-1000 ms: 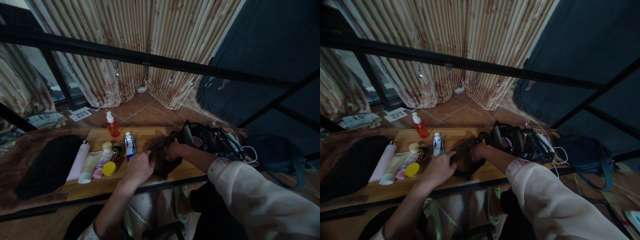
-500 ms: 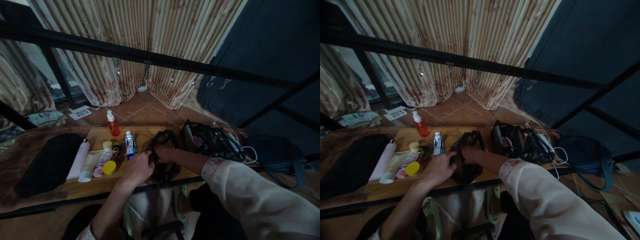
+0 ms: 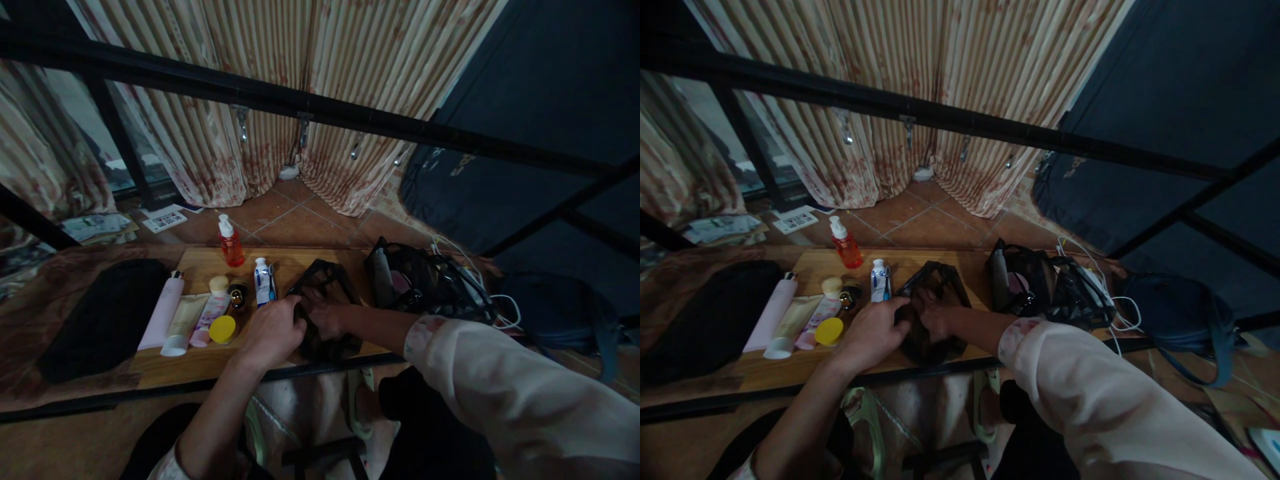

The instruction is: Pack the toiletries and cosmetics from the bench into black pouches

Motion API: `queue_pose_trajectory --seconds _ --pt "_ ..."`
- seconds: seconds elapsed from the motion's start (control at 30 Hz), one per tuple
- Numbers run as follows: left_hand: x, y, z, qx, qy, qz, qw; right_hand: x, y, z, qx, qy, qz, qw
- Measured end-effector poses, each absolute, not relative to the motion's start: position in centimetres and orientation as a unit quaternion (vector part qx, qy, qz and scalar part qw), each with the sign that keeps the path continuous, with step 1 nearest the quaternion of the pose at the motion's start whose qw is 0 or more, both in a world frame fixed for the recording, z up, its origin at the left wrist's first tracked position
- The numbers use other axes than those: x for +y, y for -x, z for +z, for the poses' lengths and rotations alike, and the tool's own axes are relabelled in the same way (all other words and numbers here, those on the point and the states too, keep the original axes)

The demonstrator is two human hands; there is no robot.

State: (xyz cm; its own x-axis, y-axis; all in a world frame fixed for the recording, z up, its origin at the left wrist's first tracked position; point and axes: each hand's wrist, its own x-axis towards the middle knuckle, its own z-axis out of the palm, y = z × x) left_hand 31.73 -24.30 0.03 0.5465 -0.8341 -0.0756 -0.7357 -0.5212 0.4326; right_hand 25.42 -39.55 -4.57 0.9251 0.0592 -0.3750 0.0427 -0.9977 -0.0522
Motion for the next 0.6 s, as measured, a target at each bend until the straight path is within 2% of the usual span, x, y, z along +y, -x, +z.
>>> queue_pose_trajectory --seconds 0.2,0.6 --pt "-24.3 -32.2 -0.1 -0.448 -0.867 -0.127 0.175 -40.6 -25.6 -5.4 -0.006 0.969 0.240 0.055" --pt "-24.7 -31.3 0.6 -0.483 -0.841 -0.160 0.184 -42.1 -27.0 -3.9 -0.155 0.946 0.282 -0.041"
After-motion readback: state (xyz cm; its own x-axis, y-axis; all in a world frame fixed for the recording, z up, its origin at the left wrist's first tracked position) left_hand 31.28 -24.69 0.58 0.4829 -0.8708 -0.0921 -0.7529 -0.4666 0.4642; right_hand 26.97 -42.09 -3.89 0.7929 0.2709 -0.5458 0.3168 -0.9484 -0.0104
